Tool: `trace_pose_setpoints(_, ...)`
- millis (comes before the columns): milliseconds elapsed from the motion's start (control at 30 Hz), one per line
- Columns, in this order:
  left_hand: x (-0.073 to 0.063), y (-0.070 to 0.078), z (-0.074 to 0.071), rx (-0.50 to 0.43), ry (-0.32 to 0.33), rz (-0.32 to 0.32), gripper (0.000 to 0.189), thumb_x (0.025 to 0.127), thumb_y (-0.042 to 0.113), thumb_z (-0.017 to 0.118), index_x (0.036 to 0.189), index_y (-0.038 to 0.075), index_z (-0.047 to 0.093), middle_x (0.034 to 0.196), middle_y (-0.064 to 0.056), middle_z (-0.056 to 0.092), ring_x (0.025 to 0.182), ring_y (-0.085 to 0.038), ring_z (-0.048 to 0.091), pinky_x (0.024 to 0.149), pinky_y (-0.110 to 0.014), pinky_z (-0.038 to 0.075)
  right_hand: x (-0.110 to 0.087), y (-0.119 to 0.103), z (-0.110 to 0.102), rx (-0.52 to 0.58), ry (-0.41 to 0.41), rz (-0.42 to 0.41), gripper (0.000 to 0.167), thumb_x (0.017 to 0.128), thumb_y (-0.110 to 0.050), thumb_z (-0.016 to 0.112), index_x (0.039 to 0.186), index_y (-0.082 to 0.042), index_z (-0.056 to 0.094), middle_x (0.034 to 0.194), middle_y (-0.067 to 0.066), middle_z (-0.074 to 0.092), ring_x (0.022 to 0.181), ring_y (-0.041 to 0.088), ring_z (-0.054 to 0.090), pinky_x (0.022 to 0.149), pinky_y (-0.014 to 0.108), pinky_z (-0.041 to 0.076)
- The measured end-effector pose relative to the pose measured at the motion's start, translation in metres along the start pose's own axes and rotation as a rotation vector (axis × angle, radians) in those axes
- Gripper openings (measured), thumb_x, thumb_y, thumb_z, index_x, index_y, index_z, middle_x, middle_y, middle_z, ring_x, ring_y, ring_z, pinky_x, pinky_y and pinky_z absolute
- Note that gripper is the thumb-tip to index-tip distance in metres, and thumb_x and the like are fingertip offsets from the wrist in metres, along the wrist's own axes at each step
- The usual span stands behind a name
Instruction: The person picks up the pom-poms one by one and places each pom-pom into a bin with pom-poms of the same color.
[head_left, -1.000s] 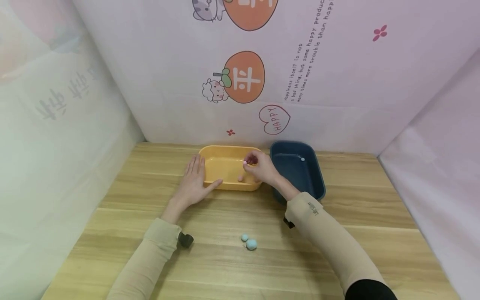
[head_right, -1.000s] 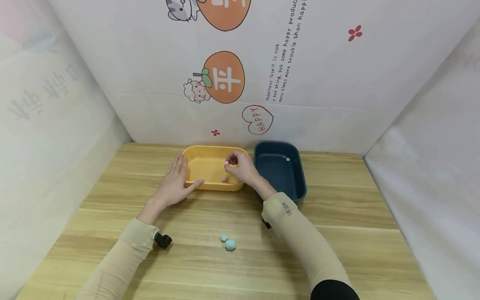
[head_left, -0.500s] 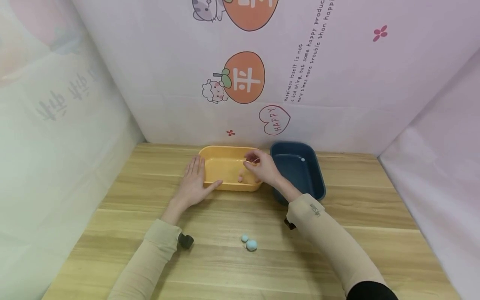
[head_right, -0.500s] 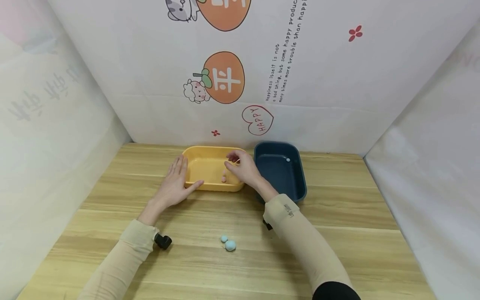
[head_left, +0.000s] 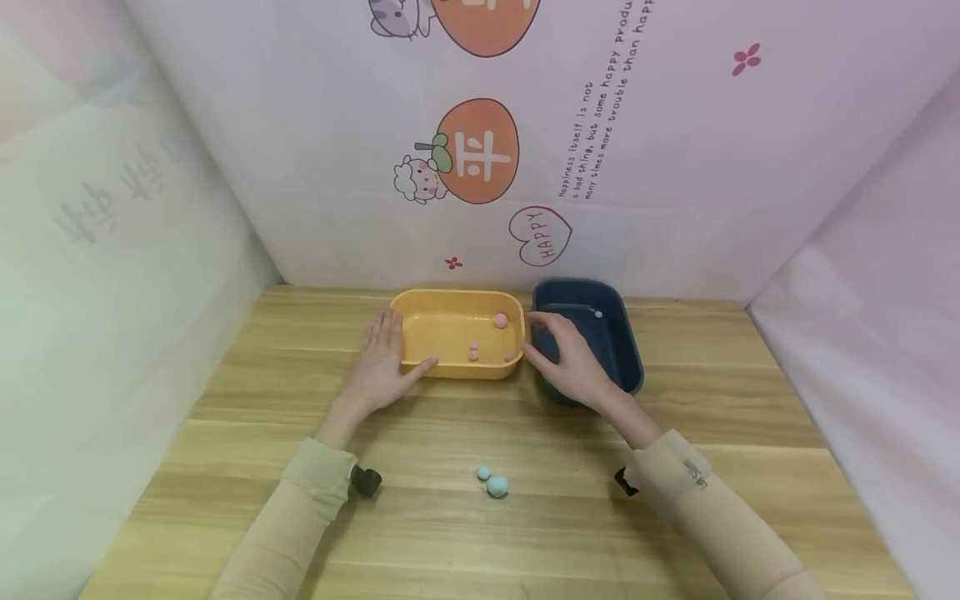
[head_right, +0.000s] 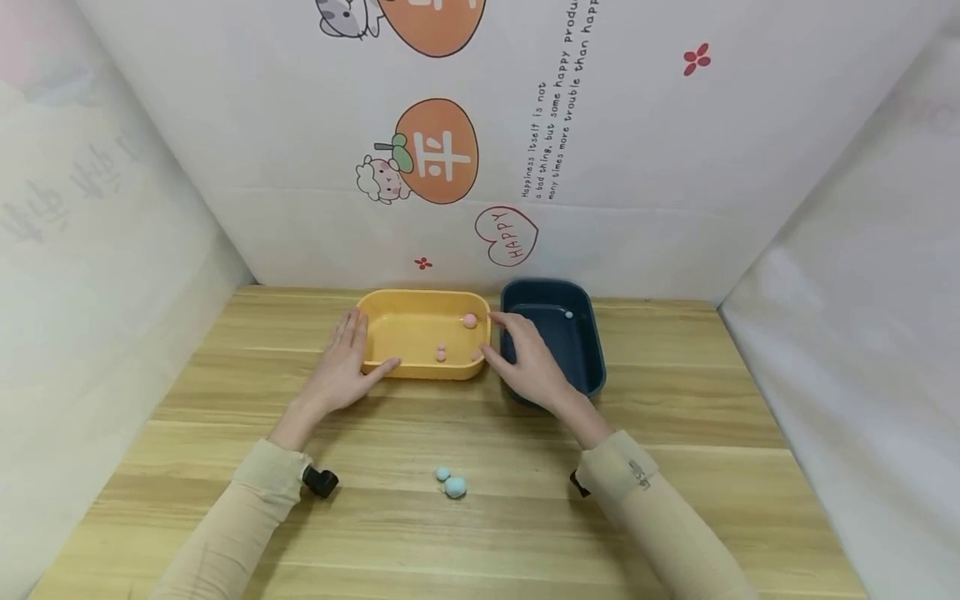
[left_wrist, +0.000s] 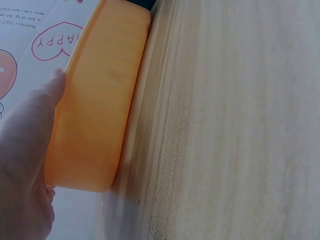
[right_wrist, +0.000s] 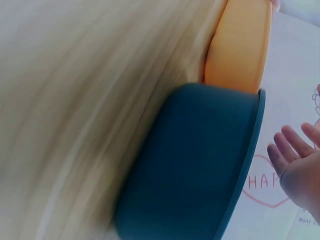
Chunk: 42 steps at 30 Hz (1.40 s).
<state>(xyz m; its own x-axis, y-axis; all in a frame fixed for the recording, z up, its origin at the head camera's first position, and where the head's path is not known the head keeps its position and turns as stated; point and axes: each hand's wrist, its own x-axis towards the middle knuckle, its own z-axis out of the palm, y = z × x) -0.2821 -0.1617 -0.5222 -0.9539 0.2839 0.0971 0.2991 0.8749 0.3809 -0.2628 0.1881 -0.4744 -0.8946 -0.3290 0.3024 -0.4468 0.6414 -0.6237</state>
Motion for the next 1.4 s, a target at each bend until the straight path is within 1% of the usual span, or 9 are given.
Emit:
trace_pose_setpoints(133, -0.001, -0.002, -0.001, 0.023, 0.006, -0.002, 0.117, 0.105, 0.077, 0.048, 0.173, -0.009, 0.006, 0.183, -0.030, -0.004, 0.173, -0.048, 0.002, 0.143, -0.058, 0.006, -0.015, 0.007, -0.009, -0.108, -0.031, 0.014, 0.075, 0.108, -0.032, 0.071, 0.170, -0.006, 0.038, 0.173, 0.021, 0.041, 0.163, 0.043, 0.035, 0.132, 0.068, 0.032)
trace_pose_setpoints(233, -0.002, -0.001, 0.000, 0.019, 0.004, 0.004, 0.116, 0.106, 0.077, 0.047, 0.173, -0.009, 0.006, 0.183, -0.029, -0.004, 0.173, -0.048, 0.003, 0.143, -0.059, 0.007, -0.027, 0.016, -0.018, -0.199, -0.035, 0.009, 0.083, 0.107, -0.039, 0.070, 0.173, -0.006, 0.030, 0.179, 0.022, 0.032, 0.168, 0.046, 0.024, 0.136, 0.070, 0.024)
trace_pose_setpoints(333, -0.002, 0.000, 0.000, 0.007, 0.008, 0.008, 0.116, 0.106, 0.077, 0.048, 0.173, -0.009, 0.007, 0.183, -0.030, -0.003, 0.173, -0.048, 0.003, 0.142, -0.059, 0.007, -0.037, 0.030, -0.026, -0.284, -0.042, 0.018, 0.089, 0.107, -0.045, 0.067, 0.175, -0.006, 0.025, 0.182, 0.024, 0.025, 0.170, 0.046, 0.018, 0.137, 0.070, 0.018)
trace_pose_setpoints(400, -0.003, -0.001, -0.001, 0.009, 0.014, 0.006, 0.116, 0.106, 0.076, 0.049, 0.173, -0.009, 0.007, 0.183, -0.030, -0.003, 0.173, -0.048, 0.004, 0.142, -0.059, 0.007, -0.040, 0.040, -0.032, -0.335, -0.049, 0.026, 0.091, 0.108, -0.050, 0.065, 0.175, -0.005, 0.023, 0.182, 0.025, 0.023, 0.170, 0.047, 0.016, 0.136, 0.072, 0.017)
trace_pose_setpoints(533, -0.003, -0.002, 0.001, 0.014, 0.018, 0.003, 0.116, 0.106, 0.076, 0.048, 0.173, -0.008, 0.006, 0.184, -0.029, -0.002, 0.173, -0.048, 0.004, 0.142, -0.060, 0.008, -0.045, 0.058, -0.044, -0.387, -0.087, 0.085, 0.096, 0.108, -0.056, 0.060, 0.176, -0.005, 0.017, 0.183, 0.026, 0.016, 0.170, 0.050, 0.012, 0.136, 0.073, 0.014)
trace_pose_setpoints(700, -0.004, -0.002, 0.000, 0.014, 0.018, 0.007, 0.116, 0.106, 0.077, 0.047, 0.173, -0.008, 0.006, 0.183, -0.030, -0.001, 0.172, -0.049, 0.004, 0.142, -0.061, 0.009, -0.048, 0.075, -0.057, -0.412, -0.127, 0.170, 0.101, 0.109, -0.062, 0.054, 0.176, -0.001, 0.009, 0.183, 0.031, 0.008, 0.170, 0.052, 0.007, 0.137, 0.073, 0.011)
trace_pose_setpoints(867, -0.004, 0.000, -0.002, 0.013, 0.014, 0.007, 0.116, 0.106, 0.076, 0.049, 0.173, -0.008, 0.006, 0.183, -0.029, -0.004, 0.172, -0.049, 0.005, 0.142, -0.060, 0.009, -0.048, 0.084, -0.064, -0.415, -0.146, 0.226, 0.103, 0.109, -0.064, 0.052, 0.176, 0.001, 0.007, 0.182, 0.033, 0.007, 0.170, 0.053, 0.006, 0.136, 0.074, 0.010)
trace_pose_setpoints(1100, -0.004, 0.000, -0.001, 0.019, 0.021, 0.005, 0.116, 0.105, 0.076, 0.050, 0.173, -0.008, 0.007, 0.183, -0.030, -0.001, 0.173, -0.047, 0.004, 0.143, -0.058, 0.009, -0.049, 0.089, -0.061, -0.415, -0.156, 0.244, 0.102, 0.110, -0.065, 0.050, 0.175, 0.004, 0.011, 0.182, 0.033, 0.007, 0.169, 0.054, 0.009, 0.137, 0.073, 0.010)
trace_pose_setpoints(1400, -0.003, -0.001, -0.002, 0.009, 0.024, 0.009, 0.116, 0.106, 0.076, 0.048, 0.173, -0.008, 0.008, 0.183, -0.029, -0.003, 0.172, -0.049, 0.005, 0.142, -0.059, 0.008, -0.045, 0.090, -0.052, -0.409, -0.171, 0.252, 0.103, 0.111, -0.065, 0.048, 0.174, 0.005, 0.007, 0.183, 0.032, 0.000, 0.170, 0.054, 0.005, 0.137, 0.072, 0.009)
